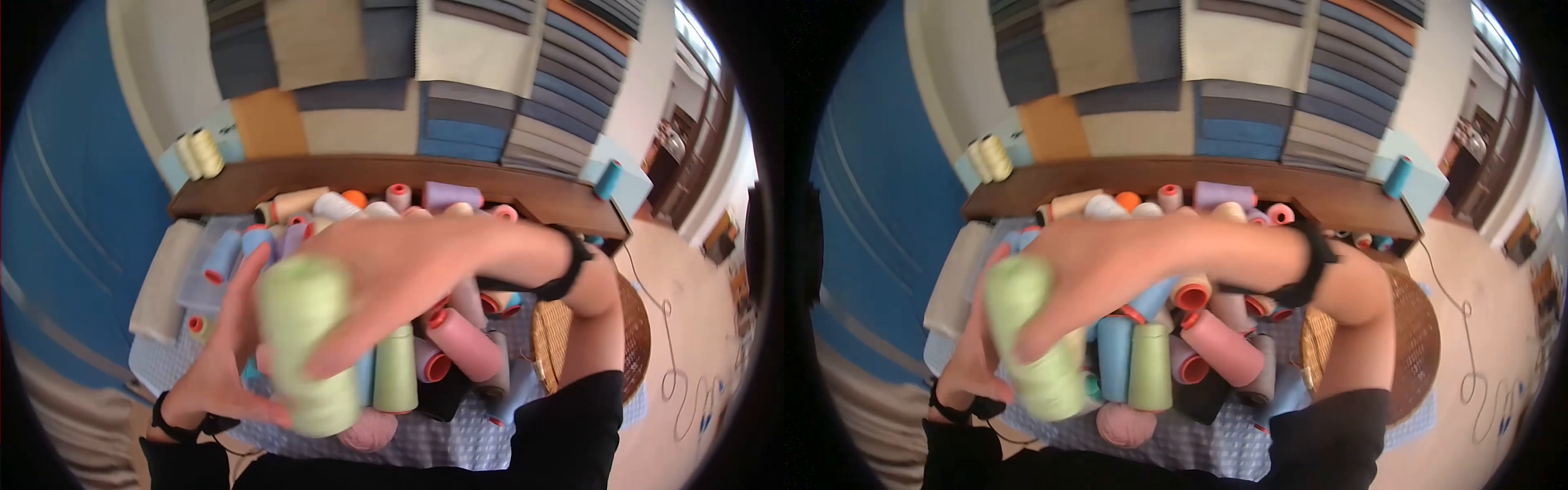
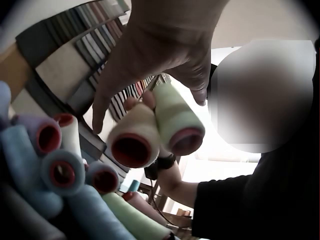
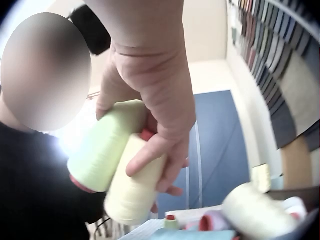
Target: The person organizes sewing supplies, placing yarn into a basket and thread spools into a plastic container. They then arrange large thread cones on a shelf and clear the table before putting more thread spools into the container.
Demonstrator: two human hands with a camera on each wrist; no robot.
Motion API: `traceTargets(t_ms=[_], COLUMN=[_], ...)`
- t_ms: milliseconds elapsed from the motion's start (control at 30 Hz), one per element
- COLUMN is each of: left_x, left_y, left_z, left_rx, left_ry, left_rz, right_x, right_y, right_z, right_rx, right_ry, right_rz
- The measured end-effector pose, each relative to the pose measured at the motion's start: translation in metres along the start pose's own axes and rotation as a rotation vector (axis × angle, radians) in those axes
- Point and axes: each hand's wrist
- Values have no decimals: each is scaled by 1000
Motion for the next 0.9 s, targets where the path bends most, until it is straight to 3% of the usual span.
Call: traceTargets(t_ms=[33,100,133,200,300,367,400,433,467,500,533,567,600,633,700,767,833,900], left_x=[-1,-2,-4,-3,2,9,18,26,32,36,39,40,41,40,38,36,37,49], left_y=[2,2,4,11,22,24,22,19,12,2,-5,-5,-4,-4,-28,-42,-46,-67], left_z=[-2,-11,-8,-4,-2,-4,-6,-9,-12,-15,-18,-17,-13,-11,-16,-15,-7,-5], left_rx=[33,18,93,258,523,599,521,448,451,480,507,510,500,487,478,469,470,370], left_ry=[-54,-15,-92,-246,-482,-574,-535,-493,-494,-405,-317,-319,-241,-156,-80,1,79,128], left_rz=[-17,-33,-49,-60,-58,-60,-46,-31,-31,16,64,65,240,413,332,257,451,439], right_x=[-10,-24,-20,-9,1,31,52,75,99,133,171,218,252,286,345,375,427,437], right_y=[13,28,33,39,28,-16,-40,-63,-91,-123,-147,-165,-169,-172,-169,-156,-152,-146], right_z=[-3,2,3,5,14,13,33,26,59,79,111,152,180,207,264,287,335,346], right_rx=[23,5,9,-107,84,61,119,332,400,777,942,902,960,944,837,788,951,1099], right_ry=[-106,-39,-40,57,172,267,287,451,684,980,1218,1304,1422,1545,1736,1751,1662,1576], right_rz=[78,-75,-55,143,224,220,365,506,802,876,1040,1218,1340,1338,1442,1566,1521,1472])
Point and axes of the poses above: each hand's wrist, its own x-axis away from the middle knuckle, its own y-axis out of the palm, z = x × y, and after that the axes turned 8 degrees about x, right-handed
